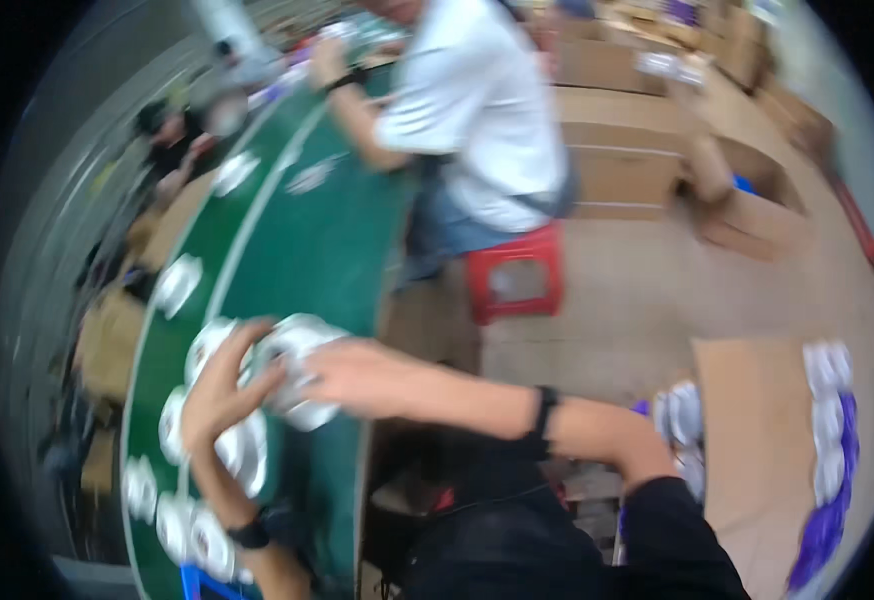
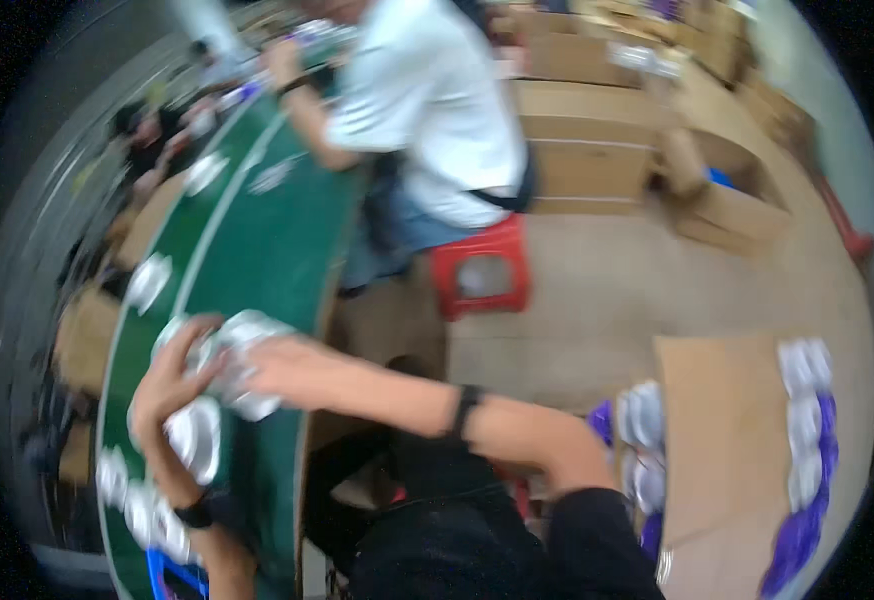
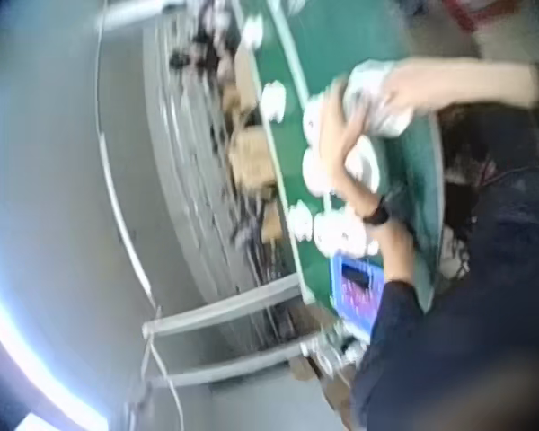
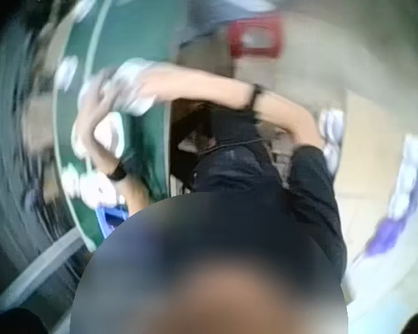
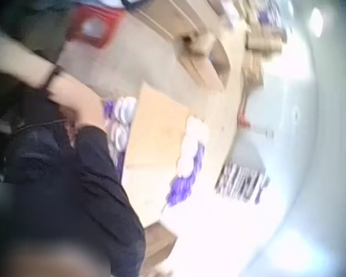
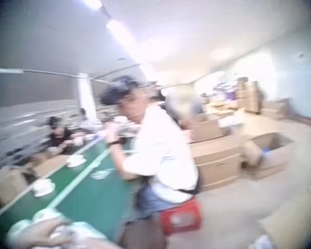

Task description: The person assembles white and purple circular electronic components on a green workbench. They pick up white housings, insert them into purple bases, and occasionally inspect the internal wiring. The person also moves a cardboard box and handles a blue tray containing wires and a phone.

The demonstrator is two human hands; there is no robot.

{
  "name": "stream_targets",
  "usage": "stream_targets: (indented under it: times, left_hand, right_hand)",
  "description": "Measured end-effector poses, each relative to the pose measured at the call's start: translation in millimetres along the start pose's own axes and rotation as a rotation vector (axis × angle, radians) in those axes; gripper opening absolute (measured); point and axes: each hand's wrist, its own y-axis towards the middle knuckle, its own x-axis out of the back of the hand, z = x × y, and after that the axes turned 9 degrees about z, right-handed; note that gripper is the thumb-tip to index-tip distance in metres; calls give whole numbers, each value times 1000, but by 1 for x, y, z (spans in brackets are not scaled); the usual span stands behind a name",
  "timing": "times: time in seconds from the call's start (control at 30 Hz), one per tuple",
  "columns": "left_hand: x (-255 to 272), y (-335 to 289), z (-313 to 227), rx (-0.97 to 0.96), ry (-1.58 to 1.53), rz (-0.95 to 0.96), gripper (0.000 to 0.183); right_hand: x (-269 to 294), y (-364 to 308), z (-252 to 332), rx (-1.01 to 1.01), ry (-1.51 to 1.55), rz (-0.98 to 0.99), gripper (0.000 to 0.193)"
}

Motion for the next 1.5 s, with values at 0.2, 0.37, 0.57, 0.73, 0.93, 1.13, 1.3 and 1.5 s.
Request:
stream_targets:
  times: [0.2, 0.37, 0.57, 0.73, 0.93, 1.13, 1.3, 1.5]
  left_hand:
    - [-26, -18, 93, 379, -60, 233, 97]
    - [-25, -16, 85, 434, 43, 289, 98]
    - [-37, -28, 101, 412, 297, 176, 94]
    - [-23, -34, 24, 503, 288, 99, 76]
    - [-45, -2, 29, 304, 400, 73, 72]
    - [-40, -18, 13, 391, 373, 20, 76]
    - [-53, -16, 20, 336, 291, -160, 64]
    - [-25, -31, -1, 232, 215, -265, 42]
  right_hand:
    - [111, -162, 1, -544, -270, 296, 24]
    - [269, -558, 85, -1927, -584, -26, 22]
    - [332, -721, 194, -2256, -952, -186, 53]
    - [283, -692, 234, -2178, -842, 465, 32]
    - [278, -441, 279, -2110, -827, 846, 23]
    - [217, -386, 187, -1715, -651, 496, 27]
    - [208, -365, 156, -1628, -580, 480, 32]
    - [216, -352, 143, -1625, -566, 478, 40]
